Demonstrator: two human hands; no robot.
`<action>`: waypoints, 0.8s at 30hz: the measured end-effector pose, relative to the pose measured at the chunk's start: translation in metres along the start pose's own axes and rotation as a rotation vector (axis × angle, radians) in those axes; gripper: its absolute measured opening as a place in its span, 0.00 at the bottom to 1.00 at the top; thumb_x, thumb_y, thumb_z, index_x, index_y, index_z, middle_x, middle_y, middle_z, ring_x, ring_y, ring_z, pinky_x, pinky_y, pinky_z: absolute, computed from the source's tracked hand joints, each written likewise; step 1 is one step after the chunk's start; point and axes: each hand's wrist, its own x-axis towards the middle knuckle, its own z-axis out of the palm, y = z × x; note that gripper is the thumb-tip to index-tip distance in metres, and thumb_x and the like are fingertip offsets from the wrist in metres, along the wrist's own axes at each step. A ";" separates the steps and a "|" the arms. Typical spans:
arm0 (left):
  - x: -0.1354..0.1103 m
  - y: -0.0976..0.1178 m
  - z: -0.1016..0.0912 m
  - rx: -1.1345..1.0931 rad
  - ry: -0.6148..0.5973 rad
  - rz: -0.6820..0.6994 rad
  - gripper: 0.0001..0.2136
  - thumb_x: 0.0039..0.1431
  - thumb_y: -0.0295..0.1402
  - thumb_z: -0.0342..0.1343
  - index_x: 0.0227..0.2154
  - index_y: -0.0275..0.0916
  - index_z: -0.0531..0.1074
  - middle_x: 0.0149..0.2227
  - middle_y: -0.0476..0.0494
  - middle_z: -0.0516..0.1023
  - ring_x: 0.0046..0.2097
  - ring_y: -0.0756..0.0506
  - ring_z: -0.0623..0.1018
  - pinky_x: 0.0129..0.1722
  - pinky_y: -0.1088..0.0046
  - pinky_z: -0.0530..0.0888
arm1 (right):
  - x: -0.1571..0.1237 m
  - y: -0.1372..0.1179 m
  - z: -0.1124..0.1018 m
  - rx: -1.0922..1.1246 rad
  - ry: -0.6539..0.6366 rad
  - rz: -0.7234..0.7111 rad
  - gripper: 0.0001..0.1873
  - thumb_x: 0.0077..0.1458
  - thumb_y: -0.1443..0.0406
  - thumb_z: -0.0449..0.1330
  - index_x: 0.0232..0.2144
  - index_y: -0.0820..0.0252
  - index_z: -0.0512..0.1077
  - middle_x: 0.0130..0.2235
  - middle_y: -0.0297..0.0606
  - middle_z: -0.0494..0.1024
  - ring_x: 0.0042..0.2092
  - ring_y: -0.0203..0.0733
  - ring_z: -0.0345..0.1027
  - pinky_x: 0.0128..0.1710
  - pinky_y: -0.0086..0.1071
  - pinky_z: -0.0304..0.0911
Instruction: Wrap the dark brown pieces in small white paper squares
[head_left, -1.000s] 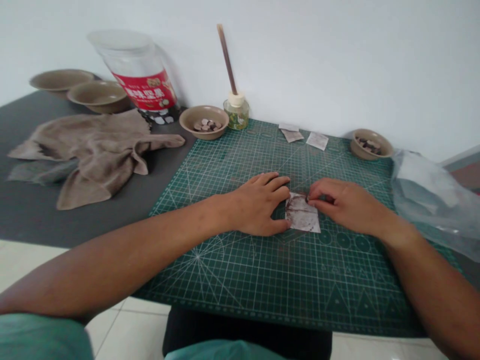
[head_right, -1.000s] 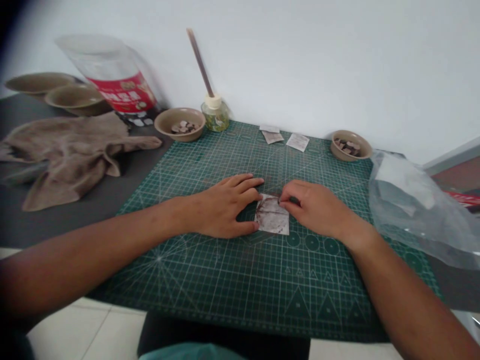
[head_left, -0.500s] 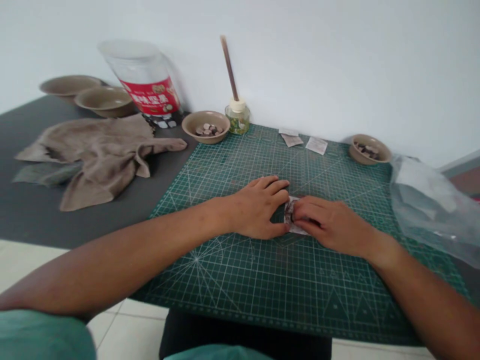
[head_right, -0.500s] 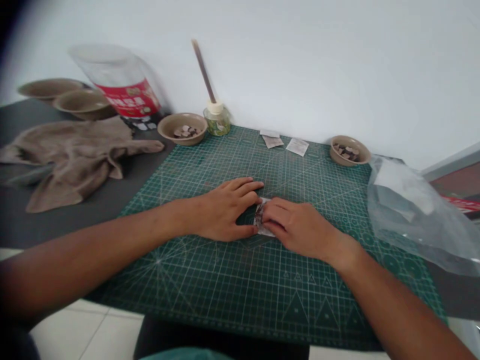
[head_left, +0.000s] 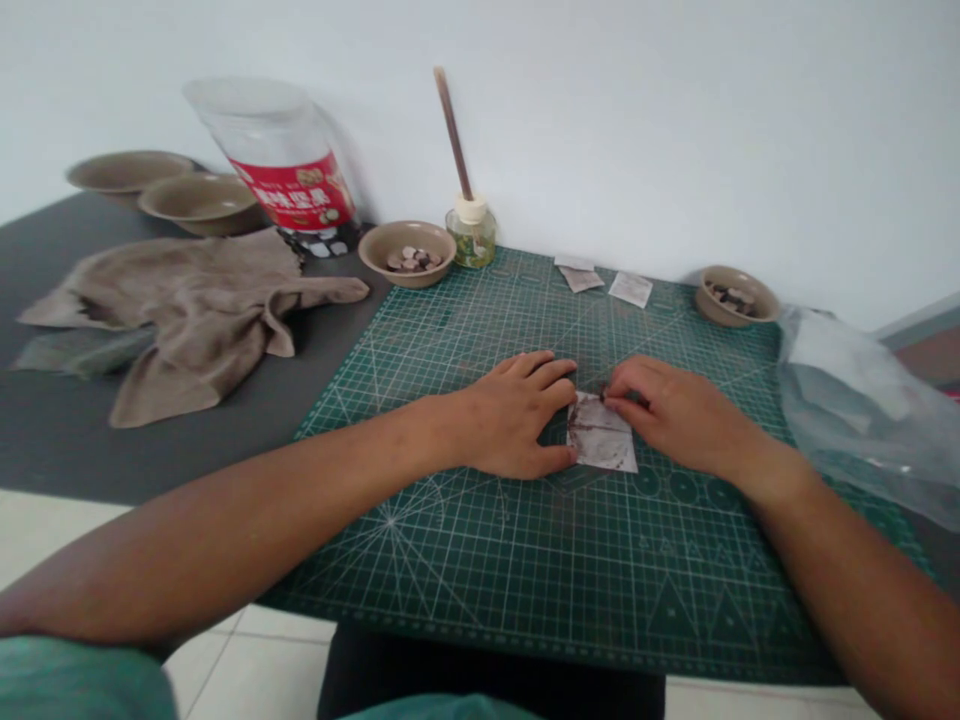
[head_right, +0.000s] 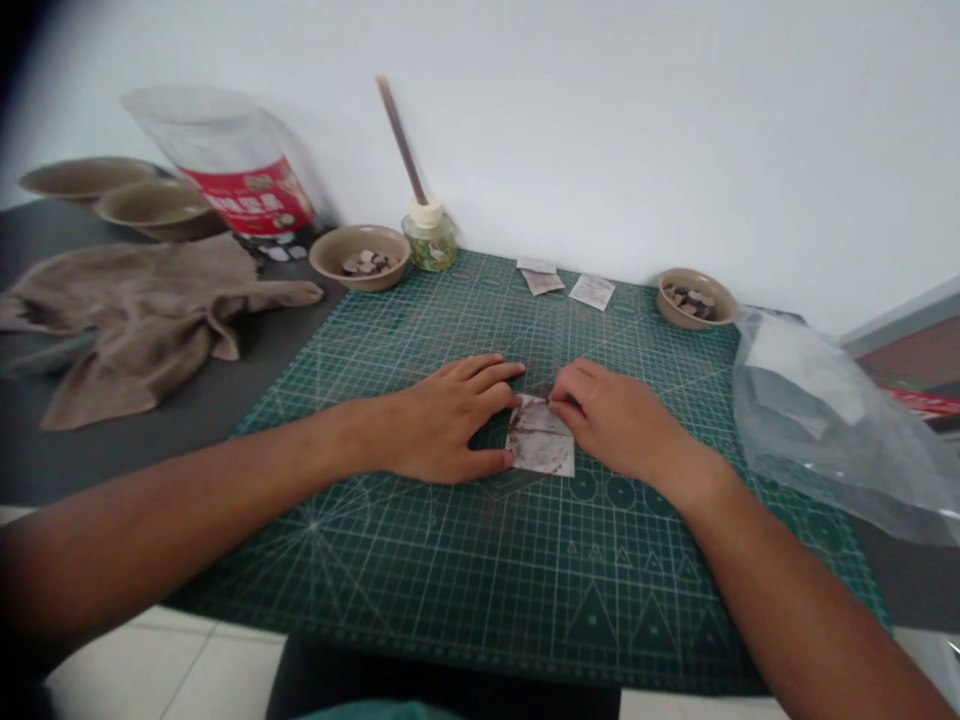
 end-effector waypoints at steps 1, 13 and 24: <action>0.000 0.000 0.000 0.000 -0.004 0.001 0.29 0.62 0.53 0.53 0.59 0.38 0.63 0.71 0.34 0.53 0.71 0.31 0.51 0.68 0.50 0.52 | -0.001 0.001 -0.002 0.014 -0.034 -0.013 0.04 0.64 0.64 0.56 0.35 0.56 0.69 0.41 0.38 0.75 0.40 0.43 0.71 0.40 0.37 0.64; 0.000 0.000 0.002 0.007 0.006 0.004 0.29 0.63 0.53 0.52 0.59 0.39 0.64 0.70 0.35 0.54 0.71 0.31 0.52 0.67 0.49 0.54 | -0.003 -0.002 -0.004 0.107 -0.129 -0.090 0.04 0.64 0.65 0.57 0.35 0.56 0.70 0.38 0.36 0.75 0.38 0.40 0.70 0.39 0.34 0.64; -0.003 0.001 -0.001 -0.009 -0.006 0.001 0.29 0.64 0.53 0.51 0.60 0.38 0.64 0.71 0.33 0.53 0.71 0.30 0.51 0.68 0.48 0.53 | -0.004 -0.006 0.000 0.149 -0.165 -0.127 0.06 0.66 0.65 0.55 0.34 0.55 0.70 0.39 0.34 0.76 0.37 0.39 0.71 0.37 0.34 0.64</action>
